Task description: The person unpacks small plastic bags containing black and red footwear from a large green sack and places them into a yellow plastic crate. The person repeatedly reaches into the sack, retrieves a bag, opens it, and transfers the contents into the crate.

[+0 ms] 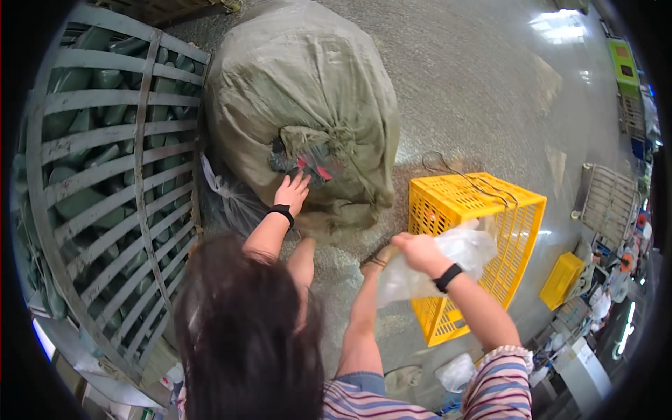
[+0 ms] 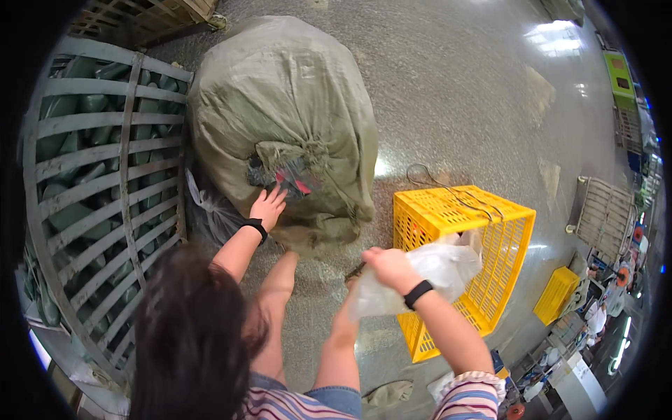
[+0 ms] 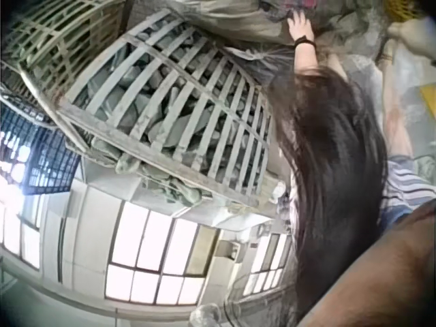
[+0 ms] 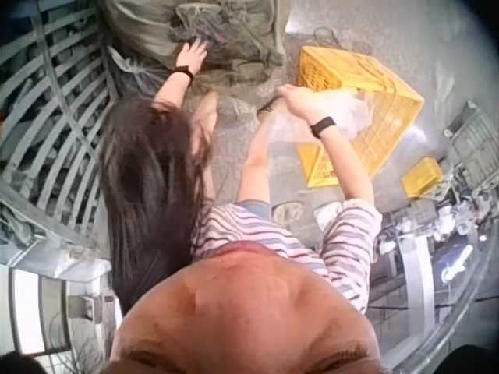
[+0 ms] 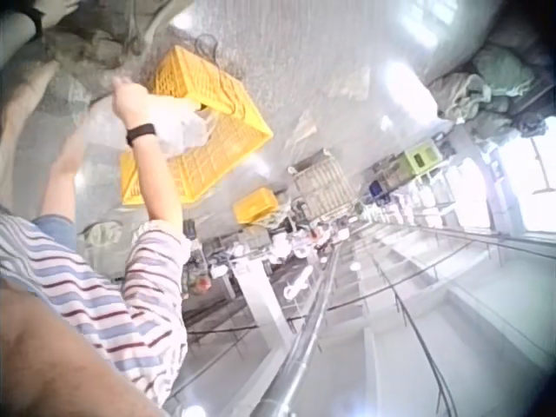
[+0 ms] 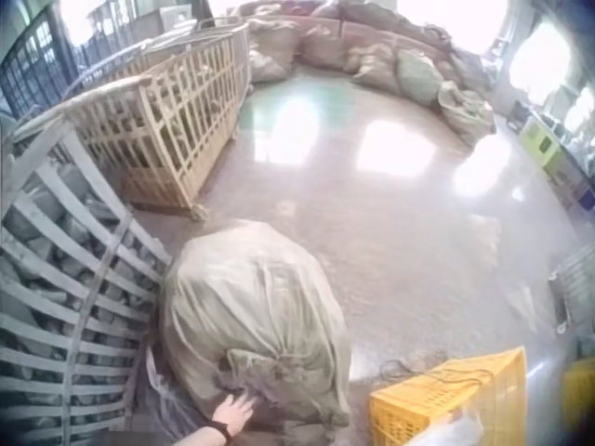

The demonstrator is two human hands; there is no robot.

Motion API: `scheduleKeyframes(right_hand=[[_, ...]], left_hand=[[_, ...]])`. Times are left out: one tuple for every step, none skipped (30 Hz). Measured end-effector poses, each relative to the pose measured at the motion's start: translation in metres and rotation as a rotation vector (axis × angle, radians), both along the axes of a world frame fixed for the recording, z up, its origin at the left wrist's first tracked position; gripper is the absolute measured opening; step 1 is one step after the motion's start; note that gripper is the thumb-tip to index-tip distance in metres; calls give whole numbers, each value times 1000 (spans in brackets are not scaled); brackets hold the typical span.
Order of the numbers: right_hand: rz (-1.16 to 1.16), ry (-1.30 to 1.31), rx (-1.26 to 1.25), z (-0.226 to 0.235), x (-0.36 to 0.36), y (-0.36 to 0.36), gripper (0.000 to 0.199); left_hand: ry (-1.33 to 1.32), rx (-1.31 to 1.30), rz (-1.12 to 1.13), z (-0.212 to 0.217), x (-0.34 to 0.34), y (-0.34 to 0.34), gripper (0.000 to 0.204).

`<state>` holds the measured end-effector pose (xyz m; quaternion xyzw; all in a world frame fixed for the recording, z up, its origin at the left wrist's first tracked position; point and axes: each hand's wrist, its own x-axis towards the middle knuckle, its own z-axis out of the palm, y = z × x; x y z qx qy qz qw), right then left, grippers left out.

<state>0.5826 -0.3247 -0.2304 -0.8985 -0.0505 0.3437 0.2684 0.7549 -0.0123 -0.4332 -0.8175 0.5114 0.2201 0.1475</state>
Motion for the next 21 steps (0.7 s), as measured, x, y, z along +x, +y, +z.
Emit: scheduleKeyframes(right_hand=[[38, 80, -72, -11, 17, 26, 15], [47, 112, -112, -21, 35, 46, 17], [74, 187, -161, -29, 48, 58, 19], [107, 258, -197, -37, 64, 66, 23], [140, 330, -233, -43, 76, 75, 27], [131, 325, -218, -48, 89, 91, 28], [110, 321, -213, -52, 99, 104, 29], [78, 325, -211, -56, 102, 113, 30], [40, 242, -181, -59, 100, 119, 29], [24, 147, -136, -59, 96, 127, 27], [-11, 63, -108, -57, 94, 128, 26], [46, 190, -73, -56, 93, 124, 18], [14, 184, -61, -55, 87, 123, 22], [-26, 175, -43, -58, 81, 123, 30], [-65, 166, -22, -63, 77, 126, 38], [16, 204, -44, -56, 95, 130, 61], [4, 14, -36, -58, 114, 134, 63], [-9, -173, -29, -63, 137, 140, 65], [16, -311, 16, -75, 165, 142, 66], [5, -423, -29, -77, 199, 146, 63], [-20, -472, -124, -96, 226, 141, 60]], left_hand=[[-39, -90, 78, -5, 15, 3, 37], [-122, -131, 218, -11, 33, 2, 38], [-185, -186, 347, -2, 57, -14, 39], [-223, -272, 386, 0, 80, -22, 42], [-200, -379, 378, 4, 99, -32, 44], [-178, -430, 367, 14, 117, -28, 45], [-153, -493, 346, 23, 132, -28, 46], [-164, -536, 391, 29, 141, -32, 47], [-174, -580, 437, 36, 149, -37, 47], [-203, -609, 498, 47, 157, -32, 48], [-240, -607, 451, 52, 167, -35, 49], [-277, -604, 403, 57, 179, -37, 50], [-323, -590, 354, 67, 193, -33, 50], [-405, -514, 342, 76, 213, -32, 51], [-495, -464, 352, 86, 232, -30, 51], [-488, -450, 375, 108, 255, -25, 49], [-473, -628, 406, 133, 275, -31, 48], [-450, -804, 436, 158, 291, -38, 47], [-416, -987, 463, 176, 302, -47, 46], [-509, -855, 403, 192, 309, -49, 45], [-590, -735, 339, 205, 312, -55, 44]])
